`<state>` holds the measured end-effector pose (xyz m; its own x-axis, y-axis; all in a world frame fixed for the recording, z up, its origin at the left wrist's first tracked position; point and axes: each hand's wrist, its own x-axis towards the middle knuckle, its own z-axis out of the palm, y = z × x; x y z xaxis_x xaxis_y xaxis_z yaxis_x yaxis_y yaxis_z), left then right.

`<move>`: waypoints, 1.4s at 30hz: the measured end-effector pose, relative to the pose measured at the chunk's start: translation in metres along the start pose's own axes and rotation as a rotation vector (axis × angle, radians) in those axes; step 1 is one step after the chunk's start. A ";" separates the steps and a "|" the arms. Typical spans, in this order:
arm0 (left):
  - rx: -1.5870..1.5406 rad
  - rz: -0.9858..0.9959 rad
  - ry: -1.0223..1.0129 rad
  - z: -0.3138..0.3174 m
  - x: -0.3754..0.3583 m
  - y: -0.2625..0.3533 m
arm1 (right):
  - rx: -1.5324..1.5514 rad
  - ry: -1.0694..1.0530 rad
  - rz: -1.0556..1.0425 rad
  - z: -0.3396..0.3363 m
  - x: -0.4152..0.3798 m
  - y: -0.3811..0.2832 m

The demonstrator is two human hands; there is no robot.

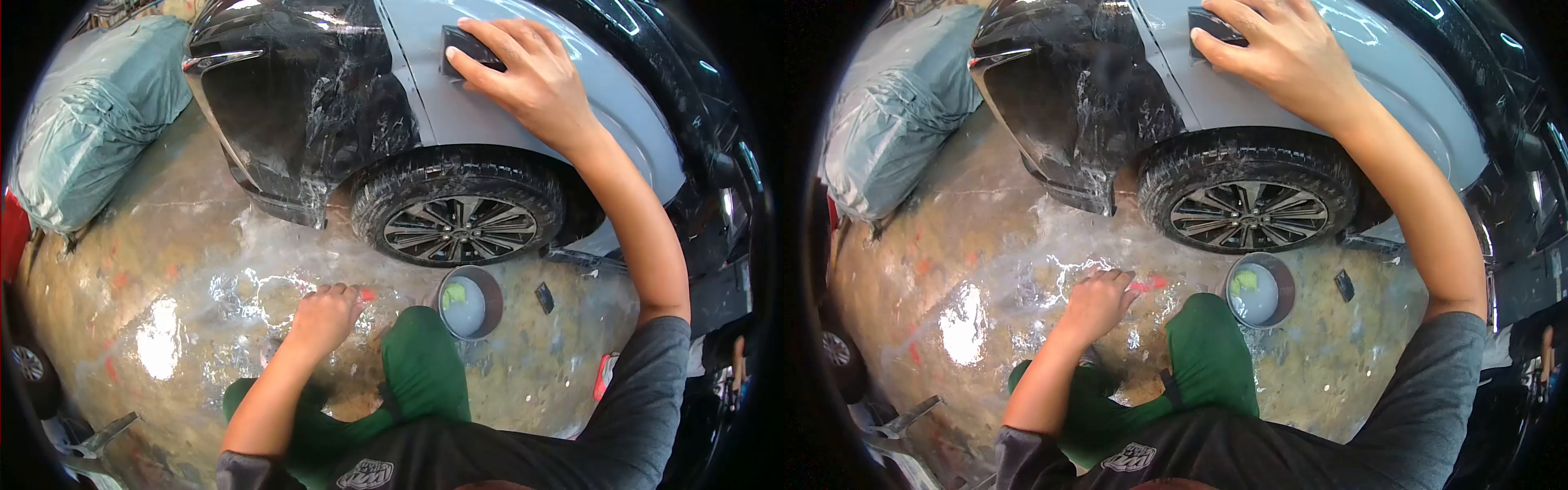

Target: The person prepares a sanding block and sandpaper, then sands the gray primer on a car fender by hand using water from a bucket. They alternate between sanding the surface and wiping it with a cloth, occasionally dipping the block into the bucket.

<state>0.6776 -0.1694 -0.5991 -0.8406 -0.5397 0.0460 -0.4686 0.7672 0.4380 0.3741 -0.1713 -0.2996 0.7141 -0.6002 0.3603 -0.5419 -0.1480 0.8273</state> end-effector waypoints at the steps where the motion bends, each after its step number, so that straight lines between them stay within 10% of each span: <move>1: 0.000 0.012 0.006 0.002 -0.001 -0.001 | -0.010 0.000 -0.013 0.001 0.002 0.000; 14: -0.015 0.023 0.008 0.006 0.012 0.007 | 0.030 0.176 -0.045 0.023 0.038 -0.026; 26: 0.020 -0.069 -0.105 0.019 0.006 -0.037 | -0.011 -0.047 0.273 -0.033 -0.162 0.066; 35: -0.012 -0.012 -0.055 0.016 0.024 -0.016 | 0.036 0.188 0.026 0.045 0.014 -0.013; 42: -0.028 -0.031 -0.102 0.026 0.031 -0.026 | -0.075 0.047 0.189 -0.001 -0.076 0.026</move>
<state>0.6564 -0.1973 -0.6326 -0.8495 -0.5242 -0.0590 -0.4885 0.7395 0.4631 0.3064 -0.1294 -0.3054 0.6236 -0.5738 0.5309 -0.6352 0.0238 0.7720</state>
